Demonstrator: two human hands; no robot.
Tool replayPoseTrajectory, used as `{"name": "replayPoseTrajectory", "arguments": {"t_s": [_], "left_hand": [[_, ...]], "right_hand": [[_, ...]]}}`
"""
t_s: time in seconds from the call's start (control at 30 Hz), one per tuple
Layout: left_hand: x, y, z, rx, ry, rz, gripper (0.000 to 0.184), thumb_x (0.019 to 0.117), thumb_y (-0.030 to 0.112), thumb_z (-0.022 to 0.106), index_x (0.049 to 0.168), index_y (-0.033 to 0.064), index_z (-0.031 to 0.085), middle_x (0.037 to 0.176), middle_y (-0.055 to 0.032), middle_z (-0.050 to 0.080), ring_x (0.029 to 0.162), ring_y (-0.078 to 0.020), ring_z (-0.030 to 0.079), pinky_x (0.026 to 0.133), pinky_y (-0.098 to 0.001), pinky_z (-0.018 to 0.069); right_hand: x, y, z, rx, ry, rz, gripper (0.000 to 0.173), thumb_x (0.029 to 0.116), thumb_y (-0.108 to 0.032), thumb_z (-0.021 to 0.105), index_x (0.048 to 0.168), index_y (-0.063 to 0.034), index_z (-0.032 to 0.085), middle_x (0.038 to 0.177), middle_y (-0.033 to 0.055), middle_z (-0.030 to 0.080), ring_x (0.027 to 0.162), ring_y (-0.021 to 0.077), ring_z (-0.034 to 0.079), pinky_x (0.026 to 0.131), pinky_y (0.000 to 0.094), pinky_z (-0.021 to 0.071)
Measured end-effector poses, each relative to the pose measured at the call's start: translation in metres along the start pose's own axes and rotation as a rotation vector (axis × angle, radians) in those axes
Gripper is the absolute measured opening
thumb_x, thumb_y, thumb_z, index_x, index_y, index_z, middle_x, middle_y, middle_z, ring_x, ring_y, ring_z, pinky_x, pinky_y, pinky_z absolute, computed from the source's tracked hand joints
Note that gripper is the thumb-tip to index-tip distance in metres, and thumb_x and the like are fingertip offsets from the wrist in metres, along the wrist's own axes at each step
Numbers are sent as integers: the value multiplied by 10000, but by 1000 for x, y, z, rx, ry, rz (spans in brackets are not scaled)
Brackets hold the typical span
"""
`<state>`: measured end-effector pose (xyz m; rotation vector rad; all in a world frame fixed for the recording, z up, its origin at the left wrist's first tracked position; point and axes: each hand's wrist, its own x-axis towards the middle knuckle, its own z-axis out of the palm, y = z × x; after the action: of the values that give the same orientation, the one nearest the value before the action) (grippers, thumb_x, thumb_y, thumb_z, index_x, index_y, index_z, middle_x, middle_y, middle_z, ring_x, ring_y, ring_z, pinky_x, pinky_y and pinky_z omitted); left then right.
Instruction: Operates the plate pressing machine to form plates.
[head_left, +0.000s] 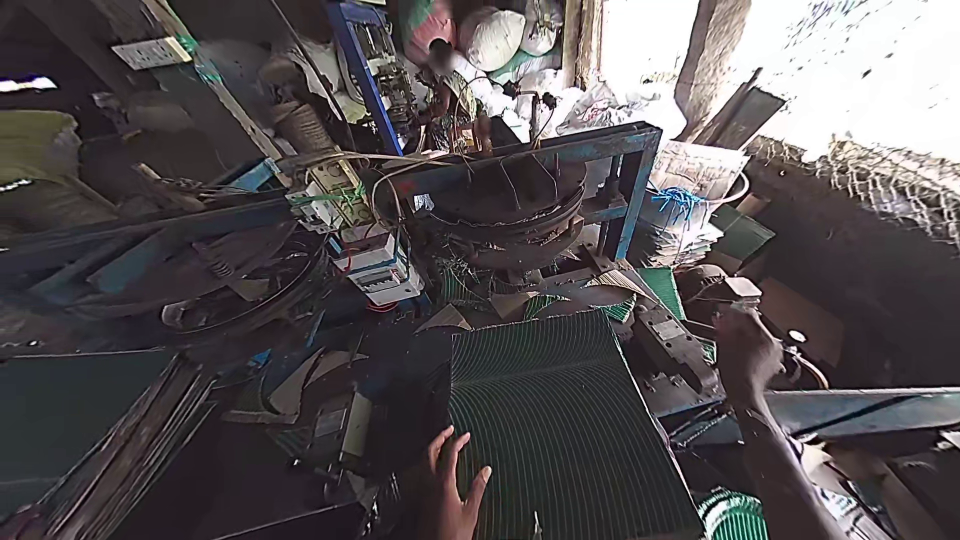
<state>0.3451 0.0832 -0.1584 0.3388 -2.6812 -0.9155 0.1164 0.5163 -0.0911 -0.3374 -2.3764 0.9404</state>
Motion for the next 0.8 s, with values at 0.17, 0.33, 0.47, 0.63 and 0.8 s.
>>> {"name": "replayPoseTrajectory", "arguments": {"t_s": [0.17, 0.33, 0.47, 0.63, 0.8], "left_hand": [[3, -7, -2, -124, -2, 17, 544, 855, 370, 717, 1281, 33, 680, 1457, -238, 520, 1388, -377, 459, 1154, -533, 359], [8, -10, -9, -319, 60, 33, 472, 899, 237, 675, 1250, -78, 652, 1375, -279, 576, 1348, -364, 507, 1152, -479, 385], [0, -18, -16, -469, 130, 5, 410, 918, 151, 633, 1206, -142, 630, 1354, -324, 555, 1318, -333, 521, 1080, -417, 463], [-6, -35, -33, -469, 204, -42, 381, 949, 154, 595, 1180, -148, 628, 1321, -322, 573, 1299, -303, 533, 1026, -401, 493], [-9, -37, -40, -485, 200, -54, 359, 979, 147, 585, 1194, -137, 627, 1337, -300, 577, 1308, -273, 537, 1052, -382, 487]], "right_hand": [[-56, 26, -35, 71, 12, 5, 267, 987, 72, 470, 1101, 66, 712, 1105, 262, 718, 1024, 406, 704, 932, 612, 514], [-53, 31, -33, 72, 14, -11, 289, 937, 106, 483, 1116, 60, 705, 1135, 276, 700, 1074, 446, 673, 928, 672, 481], [-45, 20, -40, -144, -88, 3, 220, 948, 65, 555, 1078, 16, 725, 1129, 273, 692, 1037, 503, 658, 854, 730, 464], [0, -55, -9, -377, -246, -213, 301, 972, -16, 560, 1230, -38, 715, 1298, 252, 658, 1279, 494, 551, 1071, 703, 365], [-3, -189, 89, -160, -266, -740, 318, 1013, -51, 499, 1271, -57, 685, 1296, 117, 680, 1178, 321, 648, 996, 505, 525]]}}
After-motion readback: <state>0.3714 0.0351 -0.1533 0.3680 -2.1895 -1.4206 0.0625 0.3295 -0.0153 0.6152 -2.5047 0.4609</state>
